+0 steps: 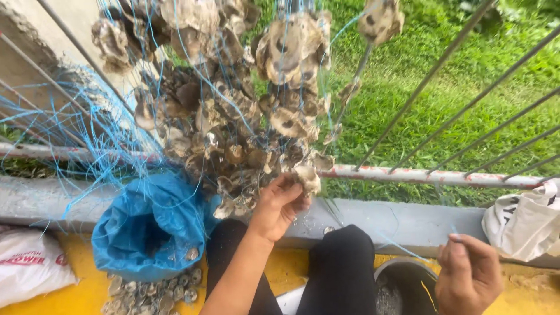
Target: Stringing oyster shells onto nylon lines for aquaculture.
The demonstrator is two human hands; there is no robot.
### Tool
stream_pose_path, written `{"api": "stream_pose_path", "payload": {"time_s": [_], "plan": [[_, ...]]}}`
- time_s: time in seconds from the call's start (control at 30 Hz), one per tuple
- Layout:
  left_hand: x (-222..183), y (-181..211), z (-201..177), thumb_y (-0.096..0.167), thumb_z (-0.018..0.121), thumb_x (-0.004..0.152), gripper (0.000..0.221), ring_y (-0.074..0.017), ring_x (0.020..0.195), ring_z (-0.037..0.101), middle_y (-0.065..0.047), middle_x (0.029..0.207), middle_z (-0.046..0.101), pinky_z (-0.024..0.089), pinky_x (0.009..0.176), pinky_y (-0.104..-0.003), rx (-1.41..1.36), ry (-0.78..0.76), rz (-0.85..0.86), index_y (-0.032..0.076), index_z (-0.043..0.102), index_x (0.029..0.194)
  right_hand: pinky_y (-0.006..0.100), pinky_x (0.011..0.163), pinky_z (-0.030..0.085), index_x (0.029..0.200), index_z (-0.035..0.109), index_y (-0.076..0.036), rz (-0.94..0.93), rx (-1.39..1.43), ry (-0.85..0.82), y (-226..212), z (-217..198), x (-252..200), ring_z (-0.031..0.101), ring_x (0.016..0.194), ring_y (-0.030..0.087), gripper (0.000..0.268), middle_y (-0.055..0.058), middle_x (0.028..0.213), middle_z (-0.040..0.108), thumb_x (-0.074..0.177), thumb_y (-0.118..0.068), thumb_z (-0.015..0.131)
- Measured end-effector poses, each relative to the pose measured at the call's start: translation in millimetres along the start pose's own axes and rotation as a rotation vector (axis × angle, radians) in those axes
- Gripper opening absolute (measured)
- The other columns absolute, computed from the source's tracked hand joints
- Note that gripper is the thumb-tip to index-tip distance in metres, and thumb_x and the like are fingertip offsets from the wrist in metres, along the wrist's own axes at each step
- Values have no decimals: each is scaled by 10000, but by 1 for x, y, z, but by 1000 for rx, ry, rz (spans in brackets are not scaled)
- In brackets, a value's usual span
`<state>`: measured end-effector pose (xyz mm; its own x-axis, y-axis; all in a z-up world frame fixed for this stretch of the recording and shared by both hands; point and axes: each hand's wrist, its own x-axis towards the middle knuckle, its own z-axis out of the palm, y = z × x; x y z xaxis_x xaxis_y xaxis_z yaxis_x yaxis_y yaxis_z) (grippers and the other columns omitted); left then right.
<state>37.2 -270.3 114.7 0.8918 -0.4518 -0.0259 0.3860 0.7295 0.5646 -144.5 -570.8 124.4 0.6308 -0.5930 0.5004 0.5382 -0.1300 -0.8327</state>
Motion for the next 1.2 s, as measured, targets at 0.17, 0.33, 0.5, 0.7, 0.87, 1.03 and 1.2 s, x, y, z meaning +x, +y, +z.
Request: {"api": "stream_pose_path", "payload": {"time_s": [0.17,0.33,0.5,0.7,0.87,1.03,1.2], "plan": [[7,10,30,45,669,951,385,-192,832,729,-120,1043,719,635,742,-318,-211,-102,-119,41,578,1325,232,776,458,1156,611,83,37,-165,-35,-7,24,2,551,770,76,88,70,906,630,1091,28,589],[7,6,37,35,670,927,519,-198,849,735,-122,1086,707,645,764,-323,-297,-153,-144,75,535,1426,215,774,442,1166,633,68,53,-273,-136,-10,35,2,548,811,78,134,56,914,618,1041,28,602],[8,-8,22,3,663,984,390,-250,929,733,-156,1055,682,645,826,-337,-424,-194,-164,15,538,1353,198,769,427,1167,629,34,60,-324,-230,-15,42,1,537,847,72,147,32,962,590,1028,12,586],[12,-17,22,16,675,988,266,-258,954,725,-182,1046,668,647,848,-325,-523,-150,-158,-15,572,1231,187,750,375,1171,643,17,138,-384,-274,-15,44,1,480,846,60,151,18,944,539,1045,-9,565],[11,-13,30,92,688,976,291,-229,947,708,-188,1083,666,639,827,-287,-576,-154,-192,-48,587,1210,180,755,384,1168,631,6,147,-356,-258,-19,56,1,472,841,48,160,5,1006,577,1030,-18,551],[10,-13,29,335,700,982,411,-164,816,638,-76,939,621,601,732,-275,-585,-303,-265,-8,612,1192,190,755,403,1114,651,4,62,-403,-382,-30,68,6,507,833,67,136,16,943,576,1011,-15,565],[17,-21,13,564,647,997,446,-99,673,450,37,707,440,400,616,-245,-420,-256,-260,121,618,1039,217,656,371,1105,670,3,48,-464,-387,-28,67,4,460,740,81,130,20,832,516,997,-18,601]]}}
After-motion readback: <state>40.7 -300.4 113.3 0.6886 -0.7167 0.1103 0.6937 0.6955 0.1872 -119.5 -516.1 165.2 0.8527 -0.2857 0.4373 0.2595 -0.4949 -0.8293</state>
